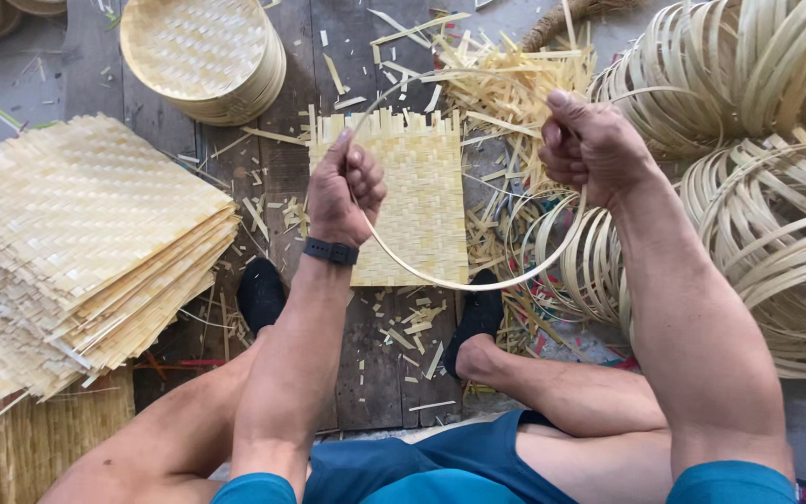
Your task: The person places a circular bamboo frame onto a square woven mat, presses it down, and uses shears to trim the excess matting around the frame. The finished circular tray is then stacked with others, and the process repeats with new materials.
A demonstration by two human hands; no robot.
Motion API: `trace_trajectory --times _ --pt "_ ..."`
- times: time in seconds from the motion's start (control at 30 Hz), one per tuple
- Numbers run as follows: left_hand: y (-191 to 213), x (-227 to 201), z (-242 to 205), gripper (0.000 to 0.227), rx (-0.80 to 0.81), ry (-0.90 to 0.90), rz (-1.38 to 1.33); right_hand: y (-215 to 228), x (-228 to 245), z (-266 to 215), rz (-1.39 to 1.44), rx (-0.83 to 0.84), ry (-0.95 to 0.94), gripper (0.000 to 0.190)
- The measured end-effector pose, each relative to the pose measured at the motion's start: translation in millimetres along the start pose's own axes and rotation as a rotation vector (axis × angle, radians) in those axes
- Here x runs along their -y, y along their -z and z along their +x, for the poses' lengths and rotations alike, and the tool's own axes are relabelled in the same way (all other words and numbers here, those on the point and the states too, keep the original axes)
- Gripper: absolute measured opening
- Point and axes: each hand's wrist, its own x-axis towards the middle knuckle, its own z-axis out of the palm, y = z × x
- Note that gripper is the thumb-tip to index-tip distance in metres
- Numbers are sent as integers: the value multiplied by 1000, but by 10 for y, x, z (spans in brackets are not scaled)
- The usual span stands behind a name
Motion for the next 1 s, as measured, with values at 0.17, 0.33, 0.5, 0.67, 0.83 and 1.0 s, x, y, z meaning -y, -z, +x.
trace_trajectory --times 0.17,0.33,0.5,0.67,0.83,1.0 --pt "77 -172 -107 39 60 14 37 -50 -159 -8 68 -43 -84 47" --pt "34 -293 -204 33 30 90 196 -186 -442 -34 262 22 -23 51" --pt "-2 -409 -158 37 -67 206 462 -161 -728 -2 283 90 -57 55" --pt "-11 -516 -232 39 -101 199 548 -64 -730 -23 177 73 -35 53" --pt "8 -549 -231 37 -62 159 457 -147 -806 -29 239 69 20 44" --pt "226 -436 -358 40 -82 144 338 -274 -859 -47 465 0 128 38"
